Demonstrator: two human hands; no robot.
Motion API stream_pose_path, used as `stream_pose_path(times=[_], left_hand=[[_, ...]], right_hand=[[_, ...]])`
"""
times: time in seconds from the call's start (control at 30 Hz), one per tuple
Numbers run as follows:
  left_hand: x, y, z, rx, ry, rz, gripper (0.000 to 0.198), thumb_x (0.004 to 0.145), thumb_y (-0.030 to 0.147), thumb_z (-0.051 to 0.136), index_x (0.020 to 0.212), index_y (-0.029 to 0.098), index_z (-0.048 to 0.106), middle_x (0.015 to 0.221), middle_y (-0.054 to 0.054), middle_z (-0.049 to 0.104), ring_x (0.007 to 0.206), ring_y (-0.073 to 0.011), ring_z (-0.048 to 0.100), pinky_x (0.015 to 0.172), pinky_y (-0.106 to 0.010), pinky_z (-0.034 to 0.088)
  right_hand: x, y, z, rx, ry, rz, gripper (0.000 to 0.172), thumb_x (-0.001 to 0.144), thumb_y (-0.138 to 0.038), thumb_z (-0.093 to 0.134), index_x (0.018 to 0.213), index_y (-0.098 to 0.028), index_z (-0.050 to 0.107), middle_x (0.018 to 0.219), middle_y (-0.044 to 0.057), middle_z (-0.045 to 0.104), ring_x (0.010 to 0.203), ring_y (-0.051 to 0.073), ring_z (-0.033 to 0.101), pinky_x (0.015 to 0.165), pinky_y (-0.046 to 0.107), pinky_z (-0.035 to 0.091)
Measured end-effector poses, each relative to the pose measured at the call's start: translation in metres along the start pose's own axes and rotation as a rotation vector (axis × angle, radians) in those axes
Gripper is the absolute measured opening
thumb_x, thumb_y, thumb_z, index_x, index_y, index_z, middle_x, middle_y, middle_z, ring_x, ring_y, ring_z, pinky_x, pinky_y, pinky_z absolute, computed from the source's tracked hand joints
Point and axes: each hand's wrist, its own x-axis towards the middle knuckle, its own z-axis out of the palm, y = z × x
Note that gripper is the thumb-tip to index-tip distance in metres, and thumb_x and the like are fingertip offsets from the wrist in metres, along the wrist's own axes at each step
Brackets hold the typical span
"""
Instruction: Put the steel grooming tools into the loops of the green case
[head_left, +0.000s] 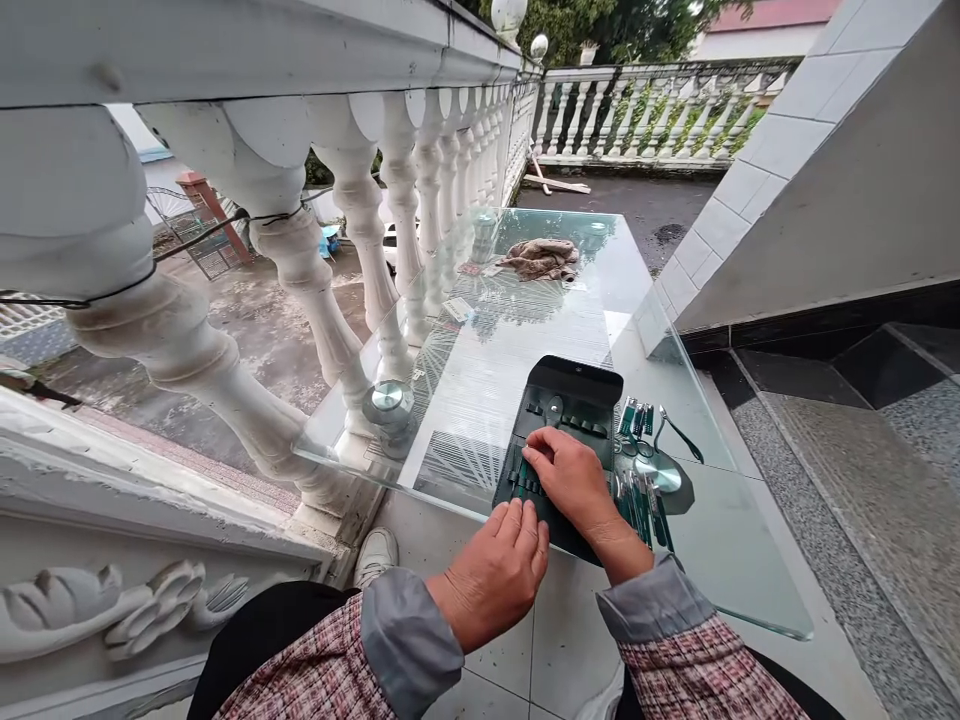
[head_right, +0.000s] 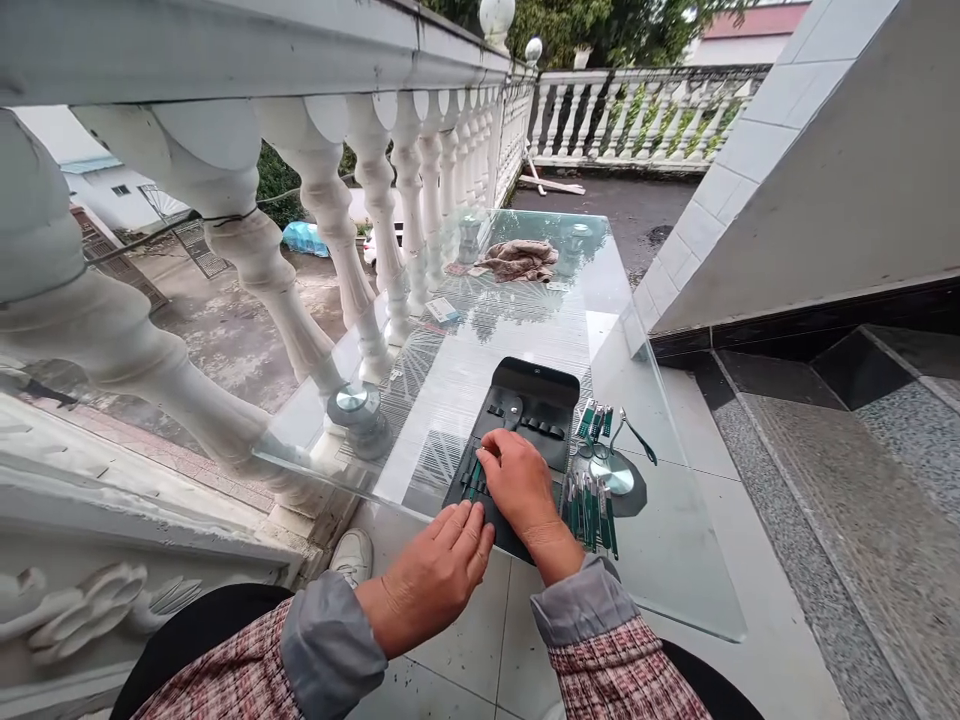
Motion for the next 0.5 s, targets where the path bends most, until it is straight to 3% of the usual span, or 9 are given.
stream_pose_path(times=[0.5], left_hand=[[0.0034,0.0036,-0.0042,-0.051,-0.135,-0.020,0.048,0.091,0.032,0.042,0.127,0.000,0.044,0.128,-0.023,0.050,0.118,-0.0313,0.048,0.098,-0.045,0.031]], right_hand=[[0.0053,0.0007,0.0093,-0.005,0.034,0.034,0.022,0.081,-0.028,0.040,0.089,-0.021,0.060,0.090,0.005,0.067,0.083,0.019,0.060,0.076,0.031,0.042]])
